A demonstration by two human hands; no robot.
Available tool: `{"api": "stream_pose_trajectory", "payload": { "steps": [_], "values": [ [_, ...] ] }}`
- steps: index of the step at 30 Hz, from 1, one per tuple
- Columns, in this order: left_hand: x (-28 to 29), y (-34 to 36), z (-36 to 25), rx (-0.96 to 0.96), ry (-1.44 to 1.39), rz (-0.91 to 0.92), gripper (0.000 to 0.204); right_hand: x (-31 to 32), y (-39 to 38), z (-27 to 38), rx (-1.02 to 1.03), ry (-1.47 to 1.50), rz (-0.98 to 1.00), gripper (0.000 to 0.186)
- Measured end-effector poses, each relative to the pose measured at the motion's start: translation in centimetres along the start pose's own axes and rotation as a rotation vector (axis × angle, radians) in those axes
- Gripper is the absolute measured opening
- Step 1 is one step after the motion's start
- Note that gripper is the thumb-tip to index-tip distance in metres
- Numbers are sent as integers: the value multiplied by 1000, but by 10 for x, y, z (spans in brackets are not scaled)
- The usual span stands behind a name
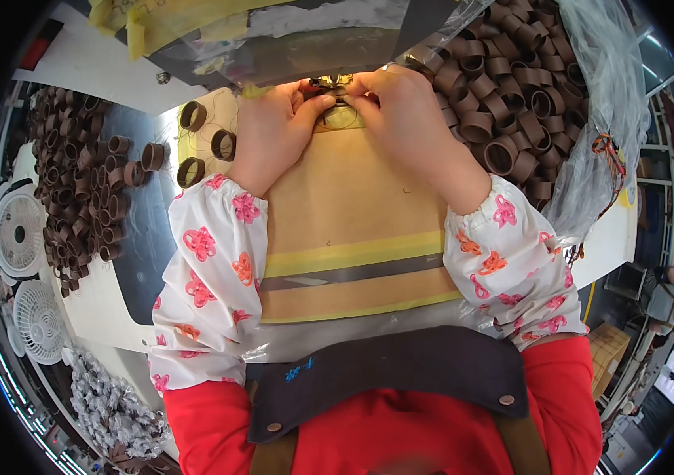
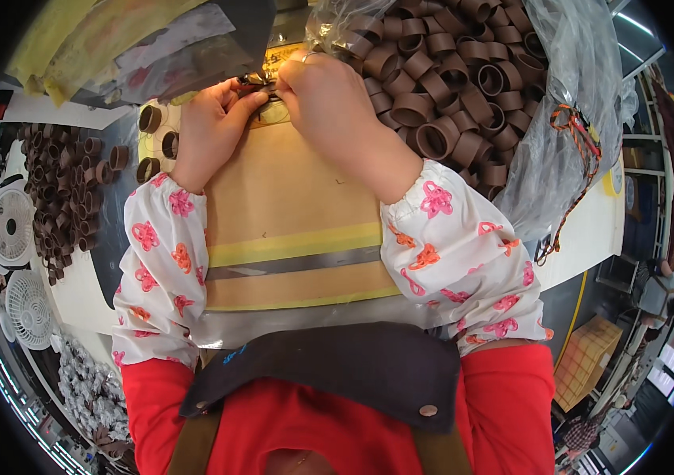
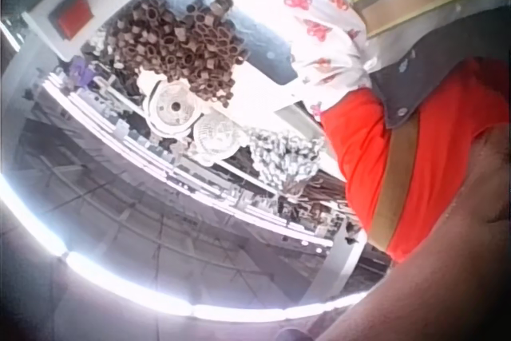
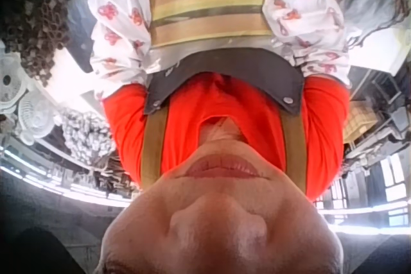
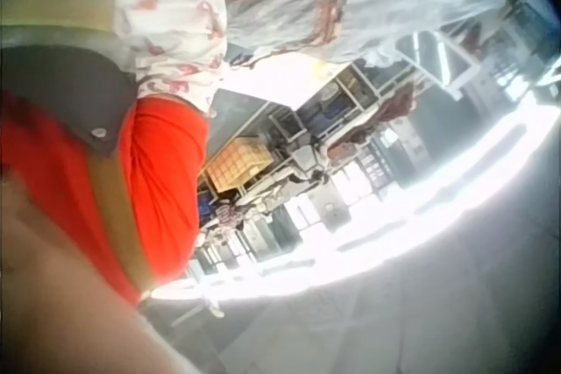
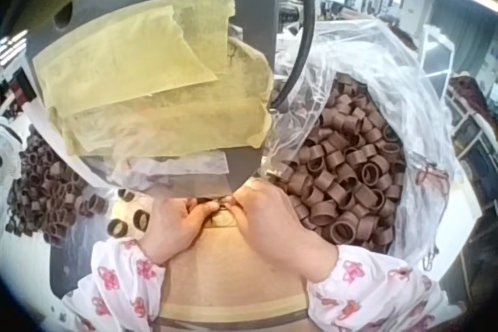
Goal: Sewing small brown leather loops using an industrial sewing machine.
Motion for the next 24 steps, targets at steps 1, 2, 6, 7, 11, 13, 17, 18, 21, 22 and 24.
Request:
{"api": "stream_pose_trajectory", "payload": {
  "steps": [1,2,6,7,11,13,17,18,21,22,24],
  "values": [
    [-1,1,-1,-2,18,8,21,2,0,0,5,-2,-6,6],
    [-1,1,2,28,-14,11,20,1,1,2,17,-22,-1,6],
    [-1,-3,9,37,-47,-10,19,-3,-1,6,42,-79,-2,8],
    [-1,-2,5,8,-36,-22,19,-2,-1,4,42,-93,-9,8],
    [-4,1,-6,13,15,20,18,6,-2,0,34,-11,-41,8],
    [-4,-1,0,12,0,-1,19,2,-3,-1,30,-2,-39,8],
    [6,-3,-14,-140,109,-110,22,4,-6,4,116,30,-101,8],
    [7,-6,-23,-156,80,-137,24,4,-6,2,110,41,-81,9],
    [16,-38,-42,-251,327,-170,21,-2,-14,15,35,69,36,10],
    [24,-48,-41,-262,363,-176,20,3,-21,30,127,26,21,13],
    [41,-59,-33,-245,410,-178,18,23,-32,44,176,-53,25,14]
  ]
}}
Point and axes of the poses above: each hand's wrist, its own y-axis towards the middle knuckle, its own x-axis out of the back of the hand, z = x × y, the point moved 9 cm from there along y, towards the middle knuckle, and after that the axes turned 1 degree about y, right-handed, at the moved point
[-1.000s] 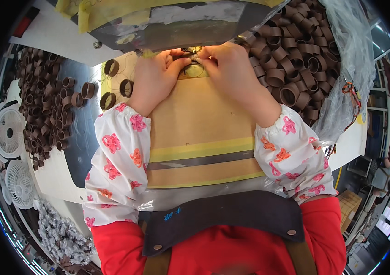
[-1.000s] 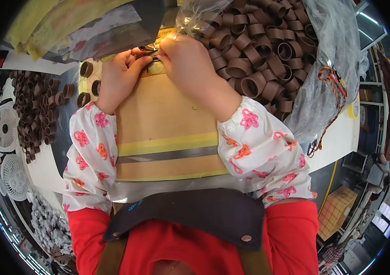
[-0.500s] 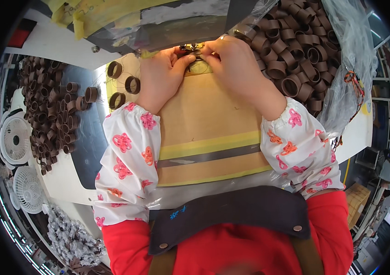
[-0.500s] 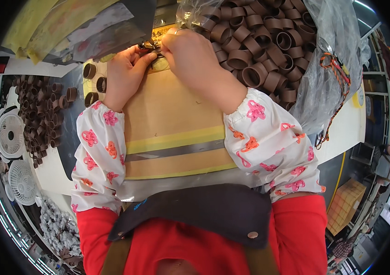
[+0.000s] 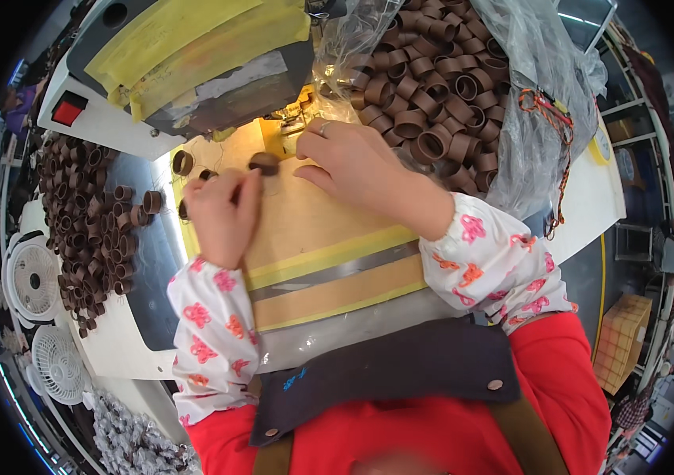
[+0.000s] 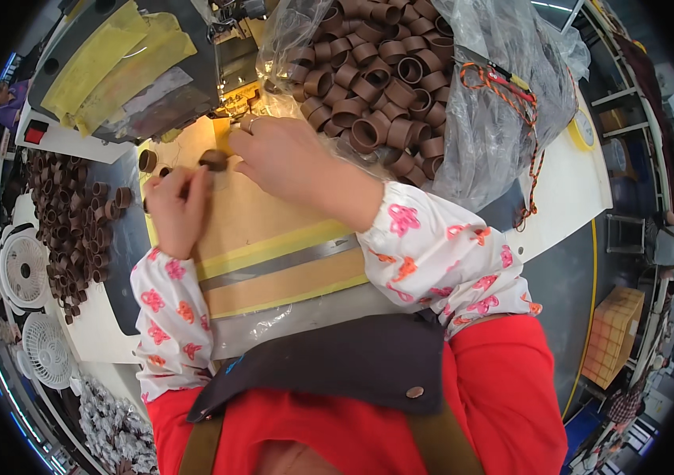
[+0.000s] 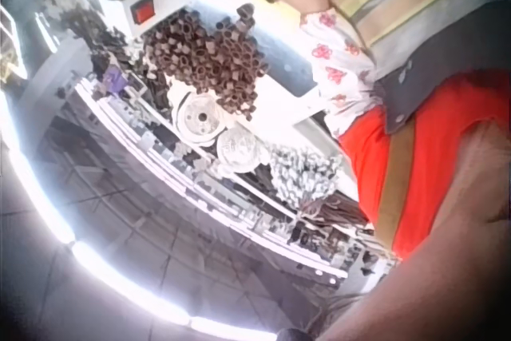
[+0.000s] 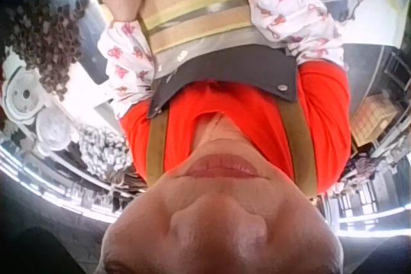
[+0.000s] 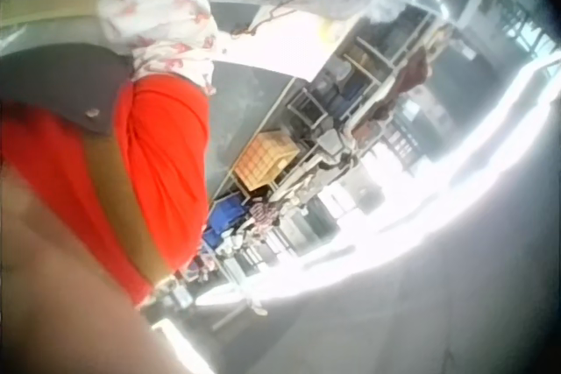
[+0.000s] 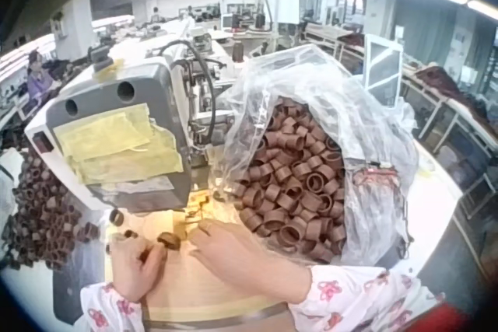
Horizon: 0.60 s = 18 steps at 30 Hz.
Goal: Sewing small brown leather loops using an industrial sewing machine.
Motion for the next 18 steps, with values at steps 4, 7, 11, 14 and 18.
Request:
{"api": "stream_pose_trajectory", "payload": {
  "steps": [4,7,11,14,18],
  "values": [
    [27,-23,48,121,108,35,12,64,-13,-2,-4,-208,-85,14],
    [39,-16,40,95,90,-48,6,102,-19,-25,-124,-298,-94,9],
    [35,6,-6,-73,85,-63,18,116,-29,-20,-72,-278,118,15],
    [-2,7,-26,-63,-81,17,30,105,-37,-9,-18,-313,190,16],
    [-40,18,-26,-29,-7,14,34,102,-31,-25,-156,-320,133,19]
  ]
}}
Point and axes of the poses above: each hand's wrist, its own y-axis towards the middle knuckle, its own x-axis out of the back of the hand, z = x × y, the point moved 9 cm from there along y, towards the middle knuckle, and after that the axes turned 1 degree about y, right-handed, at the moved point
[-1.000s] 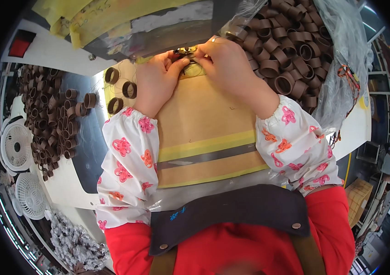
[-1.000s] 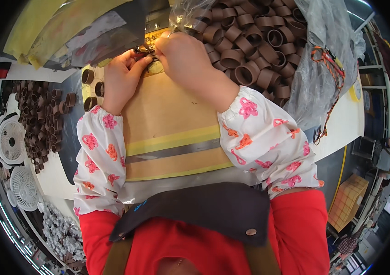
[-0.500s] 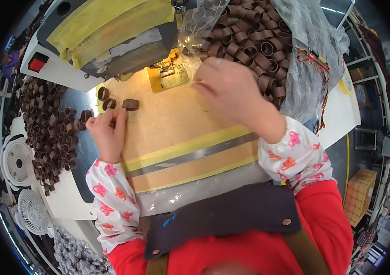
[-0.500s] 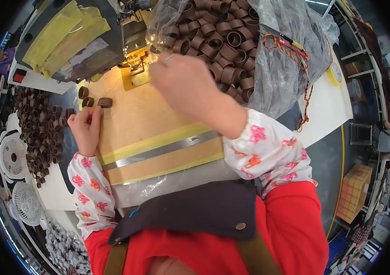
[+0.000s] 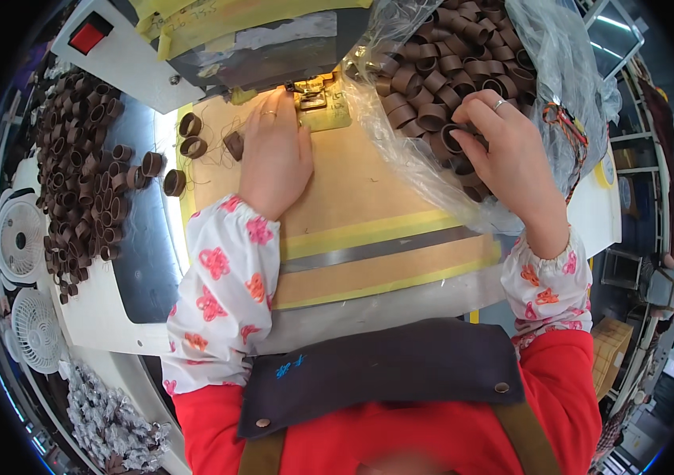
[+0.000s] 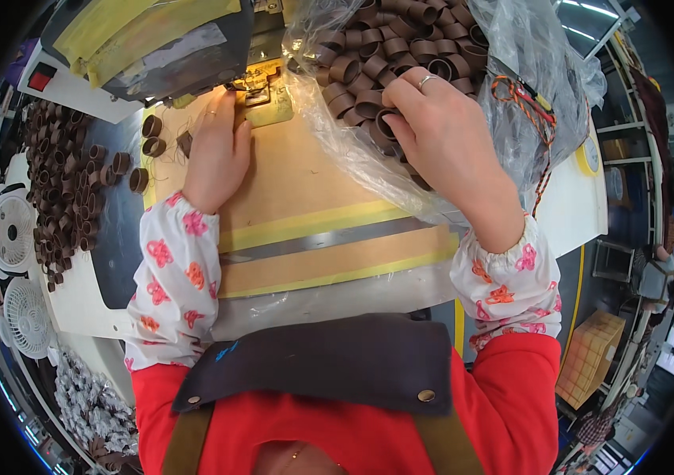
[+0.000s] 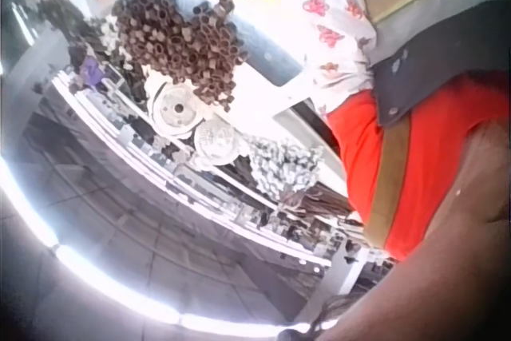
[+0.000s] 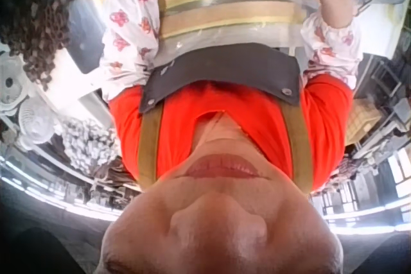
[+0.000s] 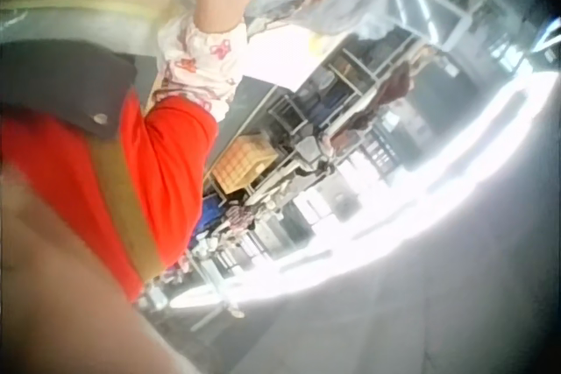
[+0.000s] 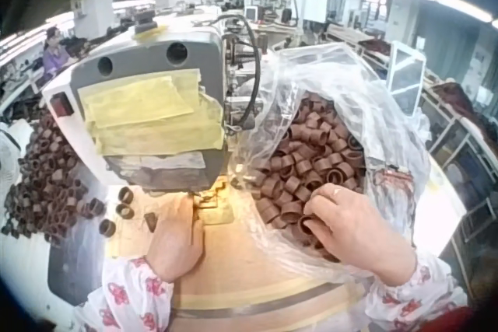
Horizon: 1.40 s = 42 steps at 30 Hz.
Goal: Sewing small brown leather loops using an industrial sewing machine.
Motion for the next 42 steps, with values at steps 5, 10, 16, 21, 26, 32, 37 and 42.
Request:
{"api": "stream_pose_trajectory", "payload": {
  "steps": [5,10,16,21,26,32,37,42],
  "values": [
    [-7,12,22,79,39,58,25,-14,12,1,26,-30,43,14],
    [0,13,26,42,-80,-36,18,-33,41,27,-49,577,-147,11],
    [-6,7,34,237,-626,108,21,-136,55,12,-365,1039,-48,19],
    [-8,9,30,189,-628,135,21,-141,54,14,-394,1026,-59,25],
    [-11,11,35,150,-660,129,21,-126,55,20,-236,797,-13,19],
    [-11,16,42,210,-680,124,24,-118,58,24,-87,801,-99,11],
    [-14,17,43,264,-583,100,23,-110,60,30,34,645,-152,7],
    [-20,18,48,357,-447,134,24,-114,66,24,-23,621,-94,5]
  ]
}}
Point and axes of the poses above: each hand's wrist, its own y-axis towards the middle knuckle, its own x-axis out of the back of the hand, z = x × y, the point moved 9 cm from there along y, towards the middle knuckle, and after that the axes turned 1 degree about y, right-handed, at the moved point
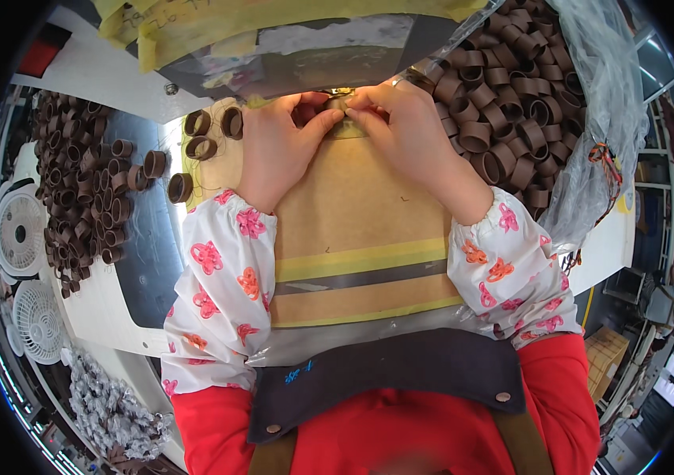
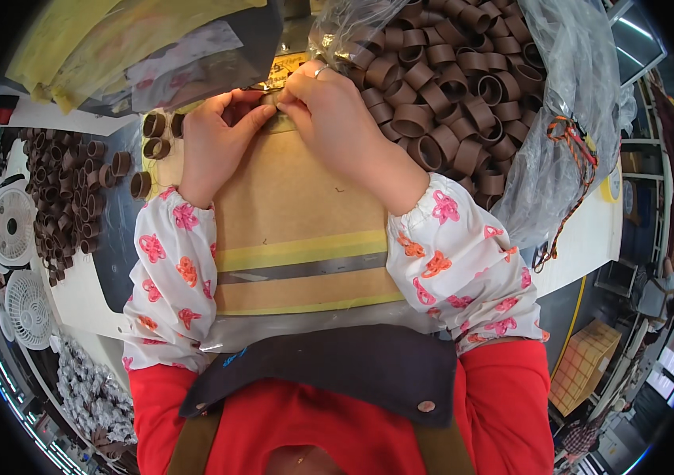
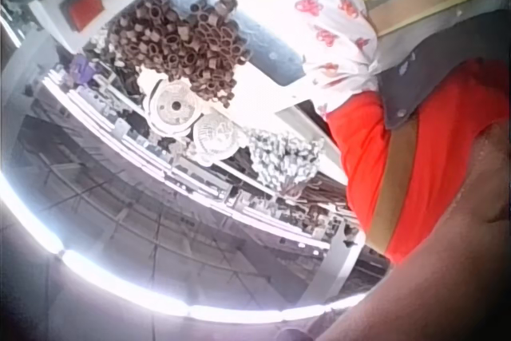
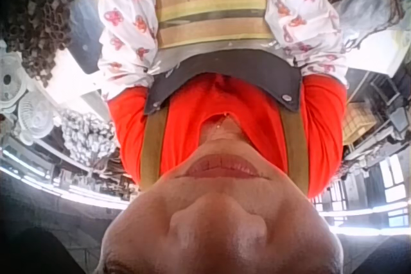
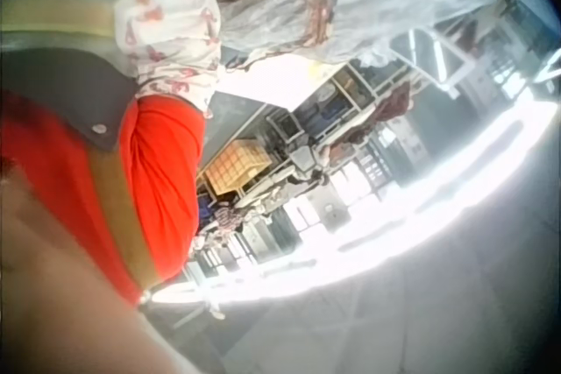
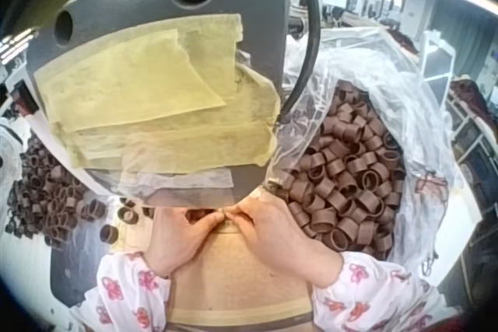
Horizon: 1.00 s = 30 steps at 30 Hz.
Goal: Sewing small brown leather loops using an industrial sewing machine.
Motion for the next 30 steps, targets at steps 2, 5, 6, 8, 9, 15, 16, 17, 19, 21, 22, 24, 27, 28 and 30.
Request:
{"api": "stream_pose_trajectory", "payload": {
  "steps": [2,5,6,8,9,15,16,17,19,21,22,24,27,28,30],
  "values": [
    [-1,3,7,19,-61,-8,25,0,2,1,22,-27,-31,5],
    [-3,5,13,87,-96,10,26,0,4,1,37,-42,-46,5],
    [-4,5,14,115,-98,21,27,-1,4,1,40,-42,-46,5],
    [-4,6,16,132,-59,35,30,0,4,1,51,-61,-62,5],
    [-4,6,16,140,-39,43,31,0,4,2,57,-71,-70,5],
    [-2,6,10,156,4,96,34,-1,4,4,55,-130,-50,7],
    [-2,6,9,141,3,90,34,-1,4,5,55,-181,-45,7],
    [-2,6,9,125,3,83,33,-1,3,6,56,-232,-40,7],
    [-3,8,11,88,-11,62,33,-2,3,8,54,-303,-32,8],
    [-3,7,16,43,-38,34,32,-3,5,9,47,-343,-27,8],
    [-3,8,13,28,-9,35,32,-2,5,7,41,-348,-22,8],
    [-2,9,8,-1,49,37,31,-2,5,4,29,-357,-13,9],
    [1,9,20,81,-6,46,31,-8,8,4,2,-327,-3,9],
    [1,7,22,102,-28,41,30,-9,8,6,12,-345,-4,9],
    [1,5,25,144,-73,34,29,-10,8,9,32,-379,-7,8]
  ]
}}
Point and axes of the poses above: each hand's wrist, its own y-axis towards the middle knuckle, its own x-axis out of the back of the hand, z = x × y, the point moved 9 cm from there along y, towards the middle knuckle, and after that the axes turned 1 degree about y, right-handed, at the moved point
